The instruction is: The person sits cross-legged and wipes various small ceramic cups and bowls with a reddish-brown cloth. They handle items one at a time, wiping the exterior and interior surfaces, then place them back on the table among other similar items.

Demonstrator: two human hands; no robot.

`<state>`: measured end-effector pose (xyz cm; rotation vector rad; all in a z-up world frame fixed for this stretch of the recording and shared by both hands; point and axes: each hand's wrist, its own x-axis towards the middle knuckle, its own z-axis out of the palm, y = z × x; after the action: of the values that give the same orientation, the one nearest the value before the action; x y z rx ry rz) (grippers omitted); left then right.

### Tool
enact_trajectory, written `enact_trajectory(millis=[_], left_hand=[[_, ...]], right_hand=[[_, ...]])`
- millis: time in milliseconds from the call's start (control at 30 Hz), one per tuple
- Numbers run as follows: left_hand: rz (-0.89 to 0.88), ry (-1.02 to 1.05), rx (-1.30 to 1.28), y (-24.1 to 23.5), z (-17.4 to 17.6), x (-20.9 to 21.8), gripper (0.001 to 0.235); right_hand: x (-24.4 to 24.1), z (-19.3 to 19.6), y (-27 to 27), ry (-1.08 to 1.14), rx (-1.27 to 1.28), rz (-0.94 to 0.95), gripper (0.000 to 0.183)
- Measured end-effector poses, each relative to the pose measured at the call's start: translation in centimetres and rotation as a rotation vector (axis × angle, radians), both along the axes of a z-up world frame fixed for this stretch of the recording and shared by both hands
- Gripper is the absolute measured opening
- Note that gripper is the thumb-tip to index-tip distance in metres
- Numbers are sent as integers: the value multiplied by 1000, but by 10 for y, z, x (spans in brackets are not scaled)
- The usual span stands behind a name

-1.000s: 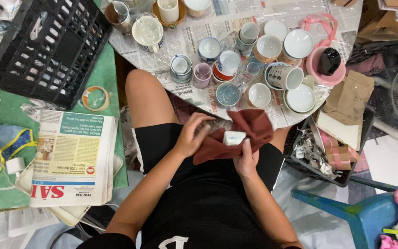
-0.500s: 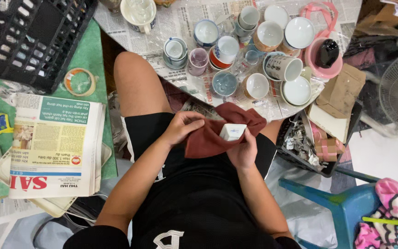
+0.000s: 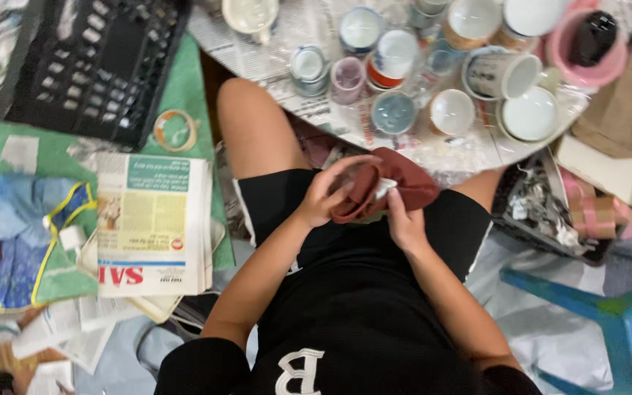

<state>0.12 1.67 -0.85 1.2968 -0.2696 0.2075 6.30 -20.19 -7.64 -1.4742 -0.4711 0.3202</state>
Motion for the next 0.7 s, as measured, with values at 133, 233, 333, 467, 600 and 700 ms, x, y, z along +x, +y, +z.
enact_trajectory(millis=[133, 233, 333, 467, 600, 700], left_hand=[[66, 202, -76, -17, -37, 16, 53], [-49, 380, -83, -21, -64, 22, 50], [-126, 395, -21, -18, -75, 19, 56], [-181, 401, -61, -19, -77, 16, 61], [-189, 331, -179, -13, -81, 16, 62], [-126, 303, -188, -6, -88, 14, 58]], right_hand=[[5, 25, 2, -71, 106, 45, 53], [2, 34, 2, -122, -7, 4, 60], [5, 37, 1, 1, 22, 10, 57], [3, 31, -5, 0, 91, 86, 54], [-4, 19, -4, -41, -59, 78, 52], [-3, 8, 3, 73, 18, 62, 46]])
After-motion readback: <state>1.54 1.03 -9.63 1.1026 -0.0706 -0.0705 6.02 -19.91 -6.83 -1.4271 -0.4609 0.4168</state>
